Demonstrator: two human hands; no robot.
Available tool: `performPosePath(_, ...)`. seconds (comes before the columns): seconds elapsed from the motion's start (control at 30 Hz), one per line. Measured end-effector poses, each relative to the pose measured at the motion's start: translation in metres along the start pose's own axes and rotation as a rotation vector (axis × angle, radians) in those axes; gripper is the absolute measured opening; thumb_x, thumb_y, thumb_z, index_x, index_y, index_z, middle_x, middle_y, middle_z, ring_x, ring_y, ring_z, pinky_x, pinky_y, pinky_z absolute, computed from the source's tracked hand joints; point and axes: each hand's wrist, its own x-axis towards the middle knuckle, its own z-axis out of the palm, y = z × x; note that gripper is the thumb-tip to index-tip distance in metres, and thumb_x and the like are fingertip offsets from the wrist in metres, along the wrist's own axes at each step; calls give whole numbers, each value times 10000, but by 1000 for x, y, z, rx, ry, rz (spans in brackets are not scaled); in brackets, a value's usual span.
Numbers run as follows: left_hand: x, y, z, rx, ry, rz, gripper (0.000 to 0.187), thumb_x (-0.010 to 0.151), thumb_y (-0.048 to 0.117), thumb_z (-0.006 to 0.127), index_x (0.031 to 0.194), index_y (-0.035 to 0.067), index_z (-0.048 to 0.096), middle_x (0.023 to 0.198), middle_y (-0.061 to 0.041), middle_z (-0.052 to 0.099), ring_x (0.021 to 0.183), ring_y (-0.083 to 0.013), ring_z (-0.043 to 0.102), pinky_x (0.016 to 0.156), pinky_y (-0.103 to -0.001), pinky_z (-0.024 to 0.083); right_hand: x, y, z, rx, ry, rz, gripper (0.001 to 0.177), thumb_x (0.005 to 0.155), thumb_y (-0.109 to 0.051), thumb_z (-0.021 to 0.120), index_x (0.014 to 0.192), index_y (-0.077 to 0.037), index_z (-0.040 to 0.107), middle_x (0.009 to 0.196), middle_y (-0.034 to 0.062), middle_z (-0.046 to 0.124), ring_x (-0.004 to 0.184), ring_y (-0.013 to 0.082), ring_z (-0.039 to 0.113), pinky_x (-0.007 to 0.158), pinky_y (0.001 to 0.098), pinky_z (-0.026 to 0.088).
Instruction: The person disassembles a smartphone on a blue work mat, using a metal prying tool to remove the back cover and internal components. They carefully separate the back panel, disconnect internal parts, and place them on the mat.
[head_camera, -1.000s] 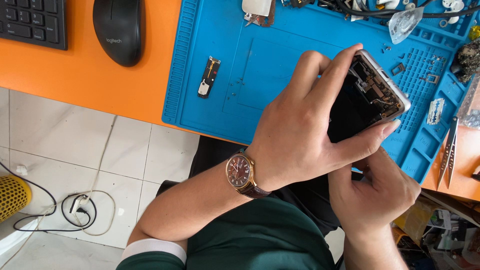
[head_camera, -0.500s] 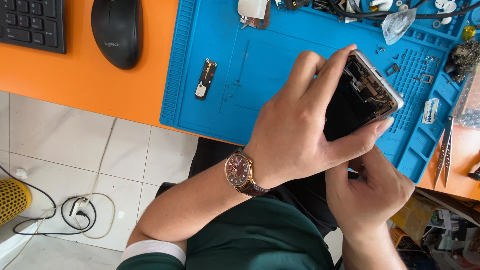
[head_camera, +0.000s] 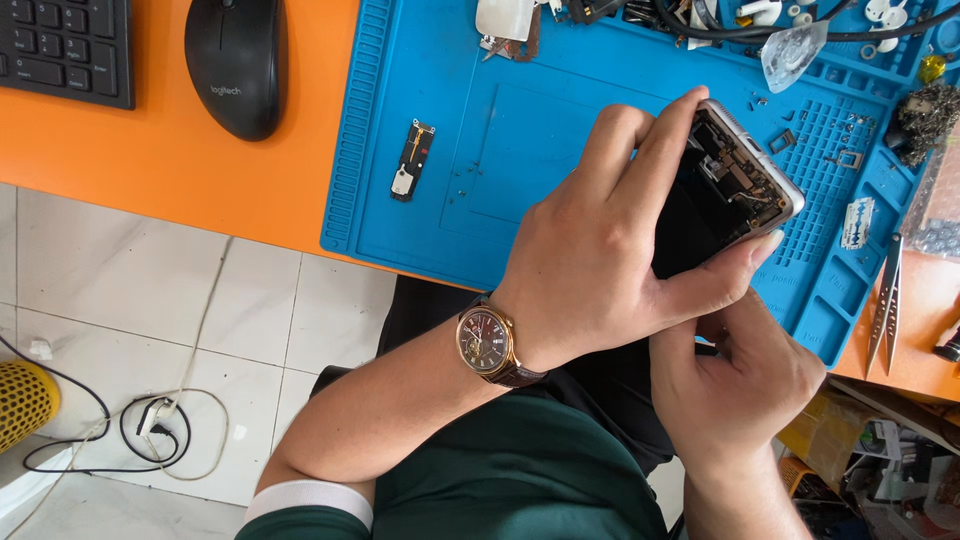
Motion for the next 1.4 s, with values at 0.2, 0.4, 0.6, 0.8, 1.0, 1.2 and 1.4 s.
performPosePath(0.2, -4, 4, 3, 78, 46, 38, 890, 1013, 707, 585, 1629, 79, 451, 1321, -67, 604, 905, -195, 694, 538, -364, 501, 14, -9, -30, 66, -71, 38, 85, 1085, 65, 626, 1085, 55, 710, 863, 132, 622, 807, 205, 488, 779, 390, 456)
performPosePath(0.4, -2, 2, 4, 484, 167, 460, 698, 1190, 616, 426, 1558, 49, 599, 1193, -6, 678, 787, -112, 650, 634, -282, 577, 24, 41, -64, 216, 30, -189, 202, 1219, 110, 643, 1332, 276, 627, 1173, 419, 708, 1005, 475, 733, 983, 521, 611)
performPosePath(0.6, 8, 11, 0, 497, 205, 630, 172, 1216, 251, 763, 1255, 83, 771, 1021, 41, 575, 666, -103, 449, 542, -274, 470, 56, 77, -98, 45, -315, -754, 53, 1023, 87, 757, 1040, 135, 746, 1073, 425, 728, 916, 468, 767, 786, 515, 597)
performPosePath(0.8, 4, 17, 12, 451, 142, 540, 147, 1196, 182, 575, 1059, 161, 625, 948, 23, 450, 709, -146, 433, 534, -321, 432, 63, 86, -104, 46, -467, -858, 53, 986, 50, 736, 1014, 80, 770, 1098, 391, 678, 889, 501, 734, 811, 572, 614)
performPosePath(1.0, 0, 20, 18, 426, 112, 519, 154, 1230, 182, 535, 1098, 189, 614, 1022, 15, 491, 716, -159, 323, 550, -357, 364, 67, 100, -110, 14, -511, -960, 30, 973, 79, 754, 991, 65, 773, 1069, 370, 702, 894, 512, 747, 826, 595, 577)
performPosePath(1.2, -1, 24, 17, 458, 111, 517, 155, 1235, 153, 552, 1101, 191, 618, 1019, 15, 486, 715, -142, 313, 550, -346, 361, 78, 106, -115, -89, -592, -1202, 132, 977, -81, 738, 1007, 41, 778, 1053, 376, 721, 856, 565, 792, 799, 749, 607)
performPosePath(1.4, -1, 23, 18, 515, 113, 550, 243, 1248, 172, 537, 1016, 184, 609, 1061, 35, 474, 725, -119, 219, 566, -319, 276, 78, 101, -119, -119, -581, -1206, 152, 999, -64, 730, 998, 74, 792, 1001, 358, 776, 836, 534, 807, 749, 637, 631)
